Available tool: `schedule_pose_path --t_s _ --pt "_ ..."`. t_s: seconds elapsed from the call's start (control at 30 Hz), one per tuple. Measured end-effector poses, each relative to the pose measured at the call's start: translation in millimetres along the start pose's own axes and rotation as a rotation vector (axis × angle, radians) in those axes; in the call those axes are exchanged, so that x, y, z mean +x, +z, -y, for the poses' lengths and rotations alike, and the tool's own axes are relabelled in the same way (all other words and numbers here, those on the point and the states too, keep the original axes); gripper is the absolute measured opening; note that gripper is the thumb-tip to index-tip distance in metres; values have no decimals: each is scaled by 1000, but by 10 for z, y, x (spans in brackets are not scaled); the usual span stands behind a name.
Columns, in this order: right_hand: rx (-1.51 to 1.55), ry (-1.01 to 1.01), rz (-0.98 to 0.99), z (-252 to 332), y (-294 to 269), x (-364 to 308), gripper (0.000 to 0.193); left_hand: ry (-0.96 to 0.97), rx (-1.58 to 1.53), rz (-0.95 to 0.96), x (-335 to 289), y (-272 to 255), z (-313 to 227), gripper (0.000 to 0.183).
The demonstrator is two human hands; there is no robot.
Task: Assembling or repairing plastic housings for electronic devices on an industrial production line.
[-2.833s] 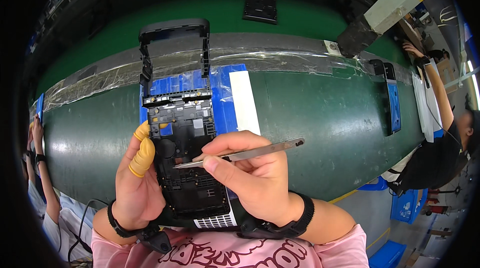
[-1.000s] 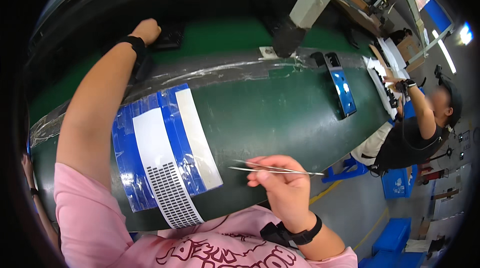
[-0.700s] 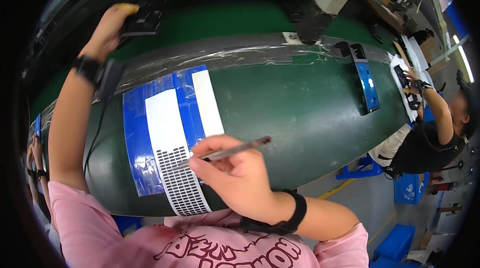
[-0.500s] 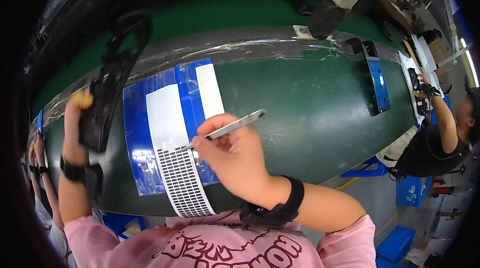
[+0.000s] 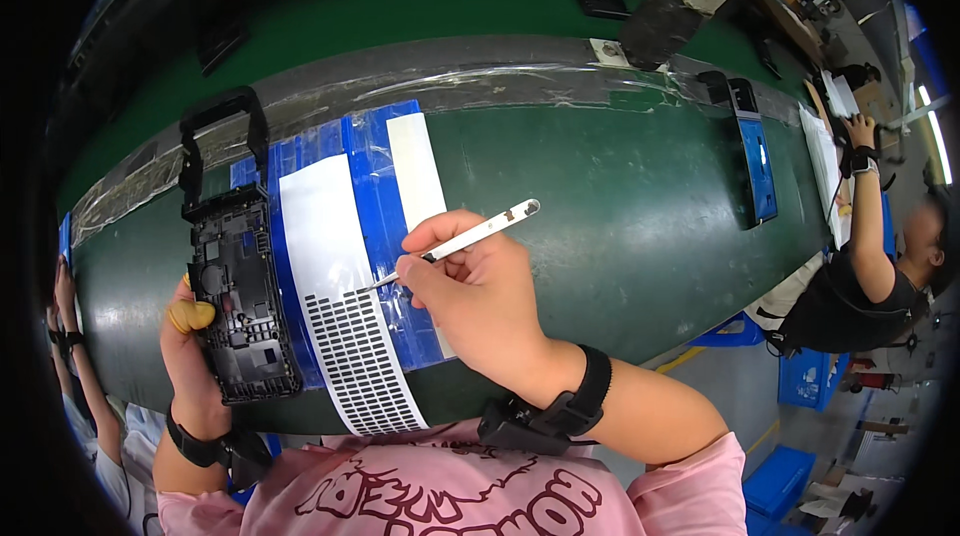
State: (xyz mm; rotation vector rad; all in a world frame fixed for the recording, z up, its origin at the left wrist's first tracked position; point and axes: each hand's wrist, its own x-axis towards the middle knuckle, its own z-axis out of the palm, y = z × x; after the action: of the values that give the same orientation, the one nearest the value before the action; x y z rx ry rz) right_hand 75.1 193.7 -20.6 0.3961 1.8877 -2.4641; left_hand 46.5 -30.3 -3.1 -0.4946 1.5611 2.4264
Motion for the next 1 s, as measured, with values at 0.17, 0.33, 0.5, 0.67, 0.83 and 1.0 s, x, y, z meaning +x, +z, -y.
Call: schedule_pose_path --t_s 0.17,0.33,0.5,0.67,0.83,1.0 --pt "-16 40 1 27 -19 -18 11 -14 -75 16 -40 -22 -5 30" --pt "118 86 43 121 -69 31 14 20 -141 103 -58 113 -141 36" --pt "258 -122 148 529 -11 39 15 242 -104 229 27 374 -328 32" --pt "290 -368 295 563 369 -19 19 122 -232 315 -47 467 -101 35" --pt "196 -251 298 194 345 9 18 -50 -323 375 7 381 40 31" --pt "191 -210 276 138 323 40 20 -13 -330 361 -2 370 20 32"
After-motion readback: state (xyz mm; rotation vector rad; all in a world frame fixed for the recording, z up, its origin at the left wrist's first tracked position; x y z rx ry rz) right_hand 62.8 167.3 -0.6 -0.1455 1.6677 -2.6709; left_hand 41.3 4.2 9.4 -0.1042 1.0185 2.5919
